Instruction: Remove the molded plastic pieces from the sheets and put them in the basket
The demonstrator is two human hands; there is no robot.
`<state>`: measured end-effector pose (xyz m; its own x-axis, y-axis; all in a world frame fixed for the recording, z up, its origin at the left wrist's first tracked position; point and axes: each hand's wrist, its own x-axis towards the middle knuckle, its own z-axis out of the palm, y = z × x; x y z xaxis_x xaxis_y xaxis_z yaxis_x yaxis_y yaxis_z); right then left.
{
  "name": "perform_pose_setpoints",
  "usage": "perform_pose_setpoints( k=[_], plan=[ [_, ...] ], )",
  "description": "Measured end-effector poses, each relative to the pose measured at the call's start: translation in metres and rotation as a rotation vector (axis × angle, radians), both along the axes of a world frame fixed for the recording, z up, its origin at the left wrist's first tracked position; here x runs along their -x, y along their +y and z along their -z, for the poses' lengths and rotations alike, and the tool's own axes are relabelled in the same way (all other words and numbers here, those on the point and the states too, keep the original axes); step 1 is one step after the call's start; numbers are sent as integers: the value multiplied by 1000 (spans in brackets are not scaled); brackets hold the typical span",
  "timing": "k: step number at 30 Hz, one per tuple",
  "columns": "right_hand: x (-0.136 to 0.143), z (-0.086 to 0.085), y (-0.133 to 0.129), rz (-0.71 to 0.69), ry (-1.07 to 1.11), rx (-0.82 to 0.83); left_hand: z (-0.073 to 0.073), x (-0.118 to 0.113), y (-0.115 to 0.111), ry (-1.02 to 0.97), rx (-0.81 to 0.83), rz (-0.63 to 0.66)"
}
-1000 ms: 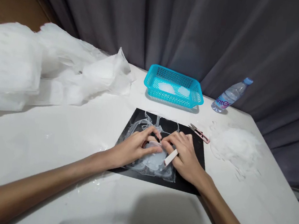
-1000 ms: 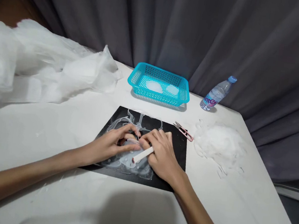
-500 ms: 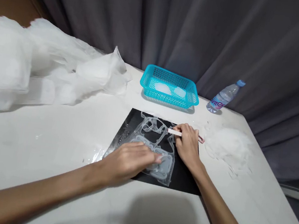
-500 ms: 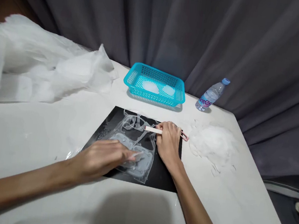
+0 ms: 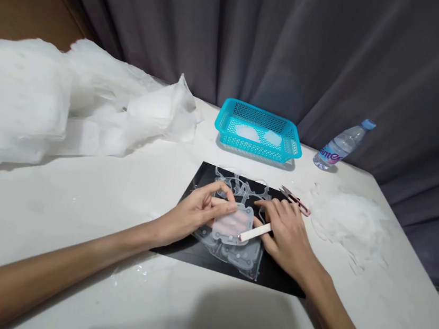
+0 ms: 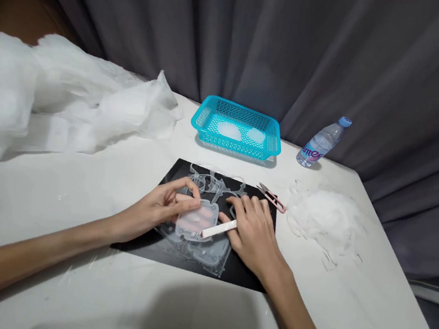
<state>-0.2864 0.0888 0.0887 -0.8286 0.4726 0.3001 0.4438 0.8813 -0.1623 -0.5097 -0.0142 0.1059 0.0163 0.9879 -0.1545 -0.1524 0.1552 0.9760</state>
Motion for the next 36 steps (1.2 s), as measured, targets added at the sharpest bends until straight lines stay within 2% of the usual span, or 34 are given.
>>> perform_pose_setpoints(
  k=[6,11,14,18,21,26,36],
  plan=[
    [-12,14,22,7,-29,31,2,1,2,-272,131,24],
    [-11,26,38,70,49,38,2,2,2,-331,160,8],
    [-10,28,39,111,117,69,0,3,2,-328,164,4],
    [-8,18,32,186,340,129,-2,5,3,-367,139,12],
    [-3,9,18,138,446,240,-1,7,4,-398,119,18],
    [10,1,-5,-28,345,518,0,9,4,-425,76,14],
    [9,5,-14,61,430,780,0,9,4,-477,104,17]
  ],
)
